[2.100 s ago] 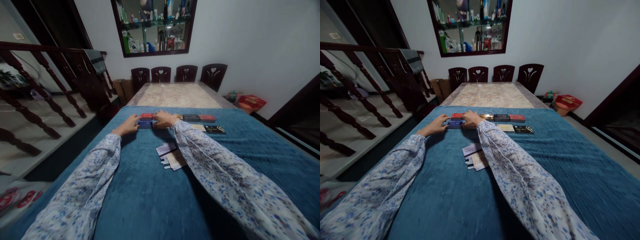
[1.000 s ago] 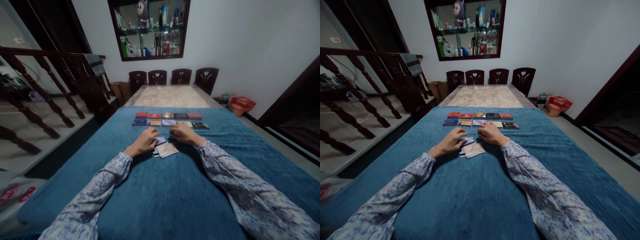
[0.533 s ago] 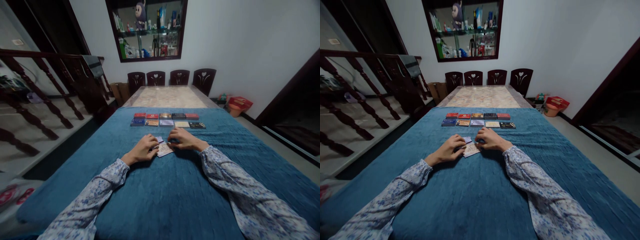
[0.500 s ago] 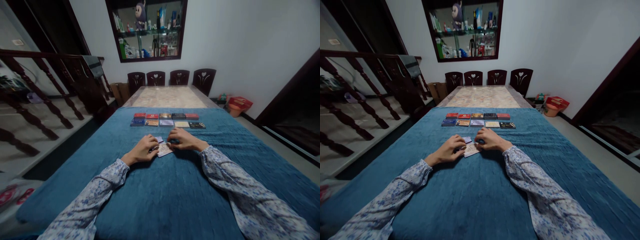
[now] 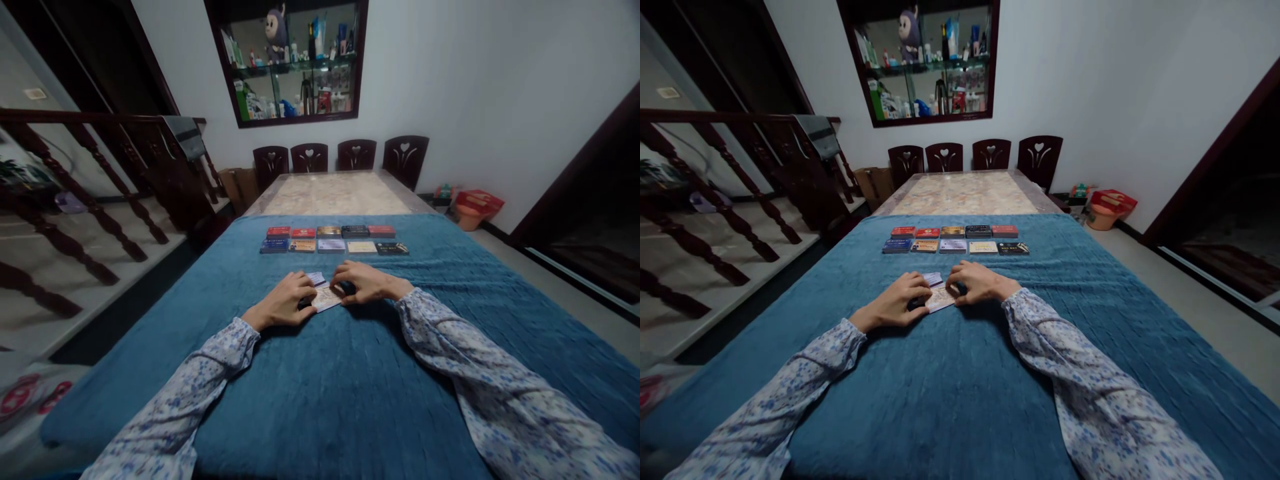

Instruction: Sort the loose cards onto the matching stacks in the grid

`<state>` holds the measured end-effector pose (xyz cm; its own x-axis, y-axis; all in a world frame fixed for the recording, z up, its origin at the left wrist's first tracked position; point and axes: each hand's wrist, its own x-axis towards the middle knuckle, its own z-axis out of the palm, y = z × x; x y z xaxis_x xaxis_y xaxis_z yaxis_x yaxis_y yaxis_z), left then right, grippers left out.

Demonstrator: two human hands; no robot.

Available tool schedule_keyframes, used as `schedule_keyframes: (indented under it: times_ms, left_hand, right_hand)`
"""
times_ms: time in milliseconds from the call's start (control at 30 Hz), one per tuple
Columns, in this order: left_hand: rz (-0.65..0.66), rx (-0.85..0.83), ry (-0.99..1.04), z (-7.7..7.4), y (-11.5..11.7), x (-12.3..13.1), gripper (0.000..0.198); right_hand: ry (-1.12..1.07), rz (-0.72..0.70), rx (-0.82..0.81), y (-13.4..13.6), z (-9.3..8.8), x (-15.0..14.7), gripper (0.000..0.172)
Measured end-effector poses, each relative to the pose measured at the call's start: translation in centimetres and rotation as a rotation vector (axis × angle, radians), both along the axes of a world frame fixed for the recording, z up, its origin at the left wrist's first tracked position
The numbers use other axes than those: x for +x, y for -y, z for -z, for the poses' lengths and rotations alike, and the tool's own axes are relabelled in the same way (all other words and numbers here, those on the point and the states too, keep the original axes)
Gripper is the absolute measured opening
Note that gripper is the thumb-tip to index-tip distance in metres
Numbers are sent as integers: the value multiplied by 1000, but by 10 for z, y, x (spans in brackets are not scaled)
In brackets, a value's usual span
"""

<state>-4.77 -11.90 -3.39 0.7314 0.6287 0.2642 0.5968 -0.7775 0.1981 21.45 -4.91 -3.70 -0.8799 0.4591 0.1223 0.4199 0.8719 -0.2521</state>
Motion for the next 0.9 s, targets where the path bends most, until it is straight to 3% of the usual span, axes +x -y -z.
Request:
schedule_keyframes:
  times_ms: [133,533,900]
  left_hand:
    - [11,0,-7,-1,0,-1,12]
    - [51,49,-34,-3,-3,-3,21]
    - [22,78,44,0,-10,-7,31]
  right_hand:
    - [7,7,0,-2,1,1,38]
    - [-27,-6,-44,-4,-3,2,24]
    - [-116,40,-73,-3,-5,9,27]
